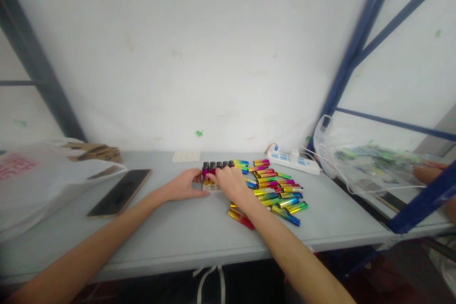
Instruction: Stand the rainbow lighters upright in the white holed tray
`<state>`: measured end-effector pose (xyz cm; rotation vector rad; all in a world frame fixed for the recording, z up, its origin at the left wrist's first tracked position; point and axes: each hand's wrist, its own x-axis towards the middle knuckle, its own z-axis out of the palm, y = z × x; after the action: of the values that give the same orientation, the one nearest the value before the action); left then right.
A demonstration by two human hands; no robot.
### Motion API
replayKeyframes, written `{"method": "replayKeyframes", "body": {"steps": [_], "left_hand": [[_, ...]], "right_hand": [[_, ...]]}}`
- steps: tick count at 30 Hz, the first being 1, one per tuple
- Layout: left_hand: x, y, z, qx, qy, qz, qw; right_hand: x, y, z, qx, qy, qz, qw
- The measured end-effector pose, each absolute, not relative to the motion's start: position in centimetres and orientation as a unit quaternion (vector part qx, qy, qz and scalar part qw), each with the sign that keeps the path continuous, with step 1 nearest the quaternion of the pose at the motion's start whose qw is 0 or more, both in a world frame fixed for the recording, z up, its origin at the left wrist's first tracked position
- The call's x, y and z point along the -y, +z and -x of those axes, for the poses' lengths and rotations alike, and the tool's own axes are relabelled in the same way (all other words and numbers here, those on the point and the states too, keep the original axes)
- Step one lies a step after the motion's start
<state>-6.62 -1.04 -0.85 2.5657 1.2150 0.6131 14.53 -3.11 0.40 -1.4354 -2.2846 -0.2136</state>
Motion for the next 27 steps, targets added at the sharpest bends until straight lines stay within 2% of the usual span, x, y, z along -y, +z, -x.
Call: {"method": "replayKeyframes", "body": {"steps": [4,8,10,16,27], "left_hand": [[0.8,-0.8,6.7,-0.408,0.207,-0.88,0.13],[0.8,-0.5,6.7,-0.412,0.211,-0.878,0.12],[0.7,-0.3,6.7,-0.418,0.208,-0.877,0.108],[0.5,0.0,7.5,-0.432,0.184,-0.875,0.117],[0.7,-0.4,7.8,-0.438,0.207,-0.865,0.134]], "right_hand": [[2.7,1.1,-16.9,0.842,-0.014,0.466,0.272],[1.2,1.8,-21.6,0.775,0.003,0.508,0.375],[0.3,1.6,-23.6,0.779,0.017,0.516,0.356],[-1.4,-0.1,-25.9,0.858,0.049,0.463,0.217],[-1.8,-0.9,-24.9,0.865,-0.006,0.483,0.135]]}}
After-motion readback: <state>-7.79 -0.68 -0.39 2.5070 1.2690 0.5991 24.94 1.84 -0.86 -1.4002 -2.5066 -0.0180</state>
